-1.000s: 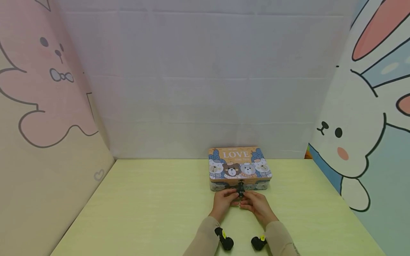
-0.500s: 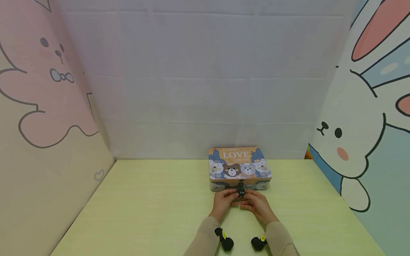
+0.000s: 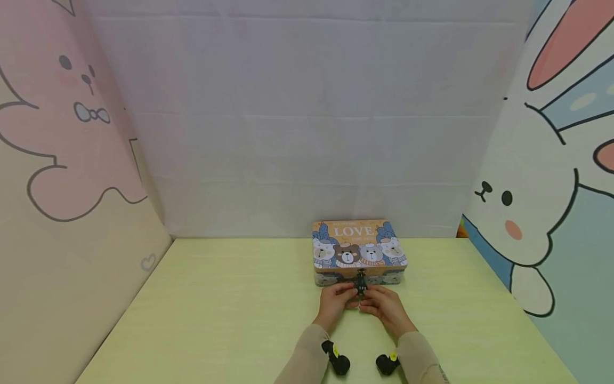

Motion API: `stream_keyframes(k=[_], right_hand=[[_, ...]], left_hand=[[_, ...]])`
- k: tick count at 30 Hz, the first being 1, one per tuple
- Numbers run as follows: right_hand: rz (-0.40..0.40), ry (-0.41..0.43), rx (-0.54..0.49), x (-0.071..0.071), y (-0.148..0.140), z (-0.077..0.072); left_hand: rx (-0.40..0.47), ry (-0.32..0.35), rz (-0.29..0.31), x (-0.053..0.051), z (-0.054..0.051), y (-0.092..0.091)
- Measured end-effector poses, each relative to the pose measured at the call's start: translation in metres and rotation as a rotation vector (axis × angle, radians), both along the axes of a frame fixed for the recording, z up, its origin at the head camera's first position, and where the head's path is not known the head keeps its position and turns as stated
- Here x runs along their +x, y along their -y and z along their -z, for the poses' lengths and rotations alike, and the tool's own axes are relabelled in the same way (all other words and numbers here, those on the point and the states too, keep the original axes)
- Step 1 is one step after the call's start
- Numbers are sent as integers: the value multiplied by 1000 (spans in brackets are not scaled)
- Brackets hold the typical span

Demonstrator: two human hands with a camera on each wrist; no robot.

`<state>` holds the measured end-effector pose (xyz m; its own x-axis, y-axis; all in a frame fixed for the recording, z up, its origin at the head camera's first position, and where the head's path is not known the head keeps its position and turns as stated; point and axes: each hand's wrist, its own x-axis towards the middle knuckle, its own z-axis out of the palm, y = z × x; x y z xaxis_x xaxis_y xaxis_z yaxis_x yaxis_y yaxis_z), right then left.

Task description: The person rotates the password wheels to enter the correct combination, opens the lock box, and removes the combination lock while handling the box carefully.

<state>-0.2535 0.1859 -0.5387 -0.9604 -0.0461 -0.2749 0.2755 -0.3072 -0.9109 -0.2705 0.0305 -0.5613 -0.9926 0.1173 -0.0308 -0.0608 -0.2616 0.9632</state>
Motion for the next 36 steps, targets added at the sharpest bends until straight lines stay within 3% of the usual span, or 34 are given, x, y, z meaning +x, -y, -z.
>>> stream_keyframes(k=[36], right_hand=[[15,-6,36,-1,0,3]], left_hand=[[-27,-3,-10,-1,-1,-1]])
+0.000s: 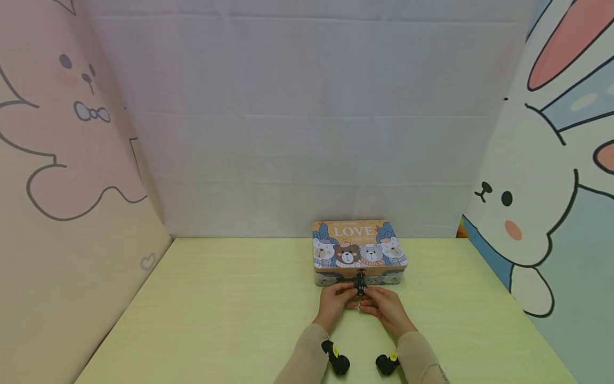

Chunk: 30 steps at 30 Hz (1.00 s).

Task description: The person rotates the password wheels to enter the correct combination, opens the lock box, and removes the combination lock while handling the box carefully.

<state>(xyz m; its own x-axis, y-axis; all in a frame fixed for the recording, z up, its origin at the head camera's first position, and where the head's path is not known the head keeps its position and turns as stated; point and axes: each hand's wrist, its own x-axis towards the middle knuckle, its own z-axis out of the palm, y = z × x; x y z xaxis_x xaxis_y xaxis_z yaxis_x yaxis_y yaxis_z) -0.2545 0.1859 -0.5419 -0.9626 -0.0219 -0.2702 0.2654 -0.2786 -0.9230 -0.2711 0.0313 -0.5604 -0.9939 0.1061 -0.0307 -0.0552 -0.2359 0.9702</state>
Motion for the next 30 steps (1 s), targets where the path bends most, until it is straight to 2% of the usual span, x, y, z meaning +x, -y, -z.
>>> stream_keyframes(k=[10,22,30], right_hand=[[-6,-2,0,0,-1,1],[33,33,-69,-1,-1,-2],[-5,4,-62,0,-2,-2]], left_hand=[[-1,2,1,2,-1,1],[6,6,-3,0,-1,1],[7,3,-1,1,1,1]])
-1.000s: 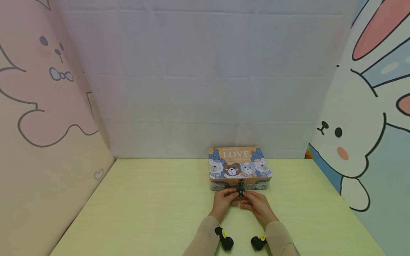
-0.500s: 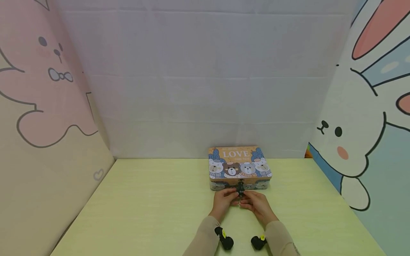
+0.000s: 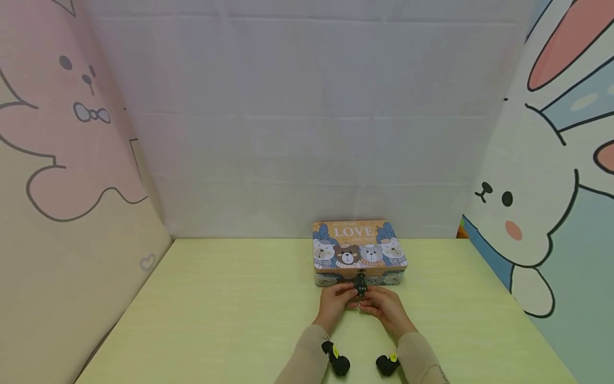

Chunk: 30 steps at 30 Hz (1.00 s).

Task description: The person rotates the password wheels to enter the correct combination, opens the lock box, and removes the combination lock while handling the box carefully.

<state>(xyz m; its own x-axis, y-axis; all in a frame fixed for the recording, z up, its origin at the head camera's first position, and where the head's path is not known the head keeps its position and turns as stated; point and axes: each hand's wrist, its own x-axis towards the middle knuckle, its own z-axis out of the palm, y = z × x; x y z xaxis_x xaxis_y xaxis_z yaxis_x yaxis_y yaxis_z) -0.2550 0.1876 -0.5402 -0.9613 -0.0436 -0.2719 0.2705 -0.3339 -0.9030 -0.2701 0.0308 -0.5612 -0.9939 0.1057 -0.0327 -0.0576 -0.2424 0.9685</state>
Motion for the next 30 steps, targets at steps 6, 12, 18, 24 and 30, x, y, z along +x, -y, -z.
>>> stream_keyframes(k=[6,12,18,24,30], right_hand=[[-5,-3,10,-1,0,2],[-8,-3,21,-1,0,2],[-4,0,31,-1,1,1],[-10,-7,43,-1,1,1],[-8,-10,58,-1,1,3]], left_hand=[[5,-1,0,-1,1,-1],[5,-1,0,-2,3,-1],[-3,6,-1,-2,3,0],[-13,-1,0,-4,6,0],[-12,-2,0,-4,7,-1]])
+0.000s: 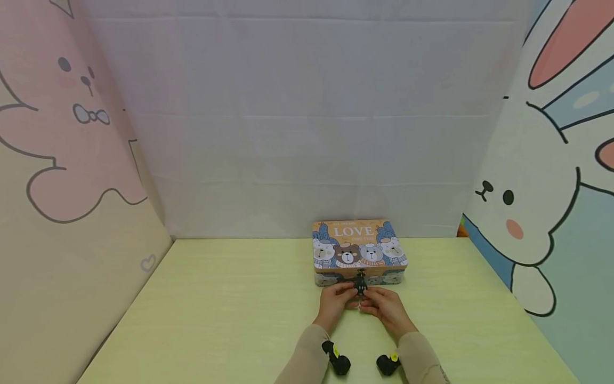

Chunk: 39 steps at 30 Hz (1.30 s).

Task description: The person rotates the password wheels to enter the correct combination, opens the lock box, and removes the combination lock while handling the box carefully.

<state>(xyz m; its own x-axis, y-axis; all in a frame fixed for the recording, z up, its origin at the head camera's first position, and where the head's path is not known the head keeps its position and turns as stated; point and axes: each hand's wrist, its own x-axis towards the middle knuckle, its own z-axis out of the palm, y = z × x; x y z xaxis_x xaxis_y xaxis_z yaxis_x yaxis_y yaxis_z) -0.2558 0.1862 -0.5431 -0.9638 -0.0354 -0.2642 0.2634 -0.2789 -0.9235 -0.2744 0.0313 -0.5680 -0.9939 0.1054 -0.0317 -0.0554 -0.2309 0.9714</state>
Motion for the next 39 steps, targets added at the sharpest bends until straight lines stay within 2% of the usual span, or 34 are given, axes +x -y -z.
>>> stream_keyframes(k=[8,19,39], right_hand=[[15,-6,1,0,0,2],[-18,-45,0,0,-2,3],[48,-4,18,-4,3,5]], left_hand=[[3,-5,2,1,-1,0],[24,-9,18,2,-4,1],[5,-16,20,3,-5,2]])
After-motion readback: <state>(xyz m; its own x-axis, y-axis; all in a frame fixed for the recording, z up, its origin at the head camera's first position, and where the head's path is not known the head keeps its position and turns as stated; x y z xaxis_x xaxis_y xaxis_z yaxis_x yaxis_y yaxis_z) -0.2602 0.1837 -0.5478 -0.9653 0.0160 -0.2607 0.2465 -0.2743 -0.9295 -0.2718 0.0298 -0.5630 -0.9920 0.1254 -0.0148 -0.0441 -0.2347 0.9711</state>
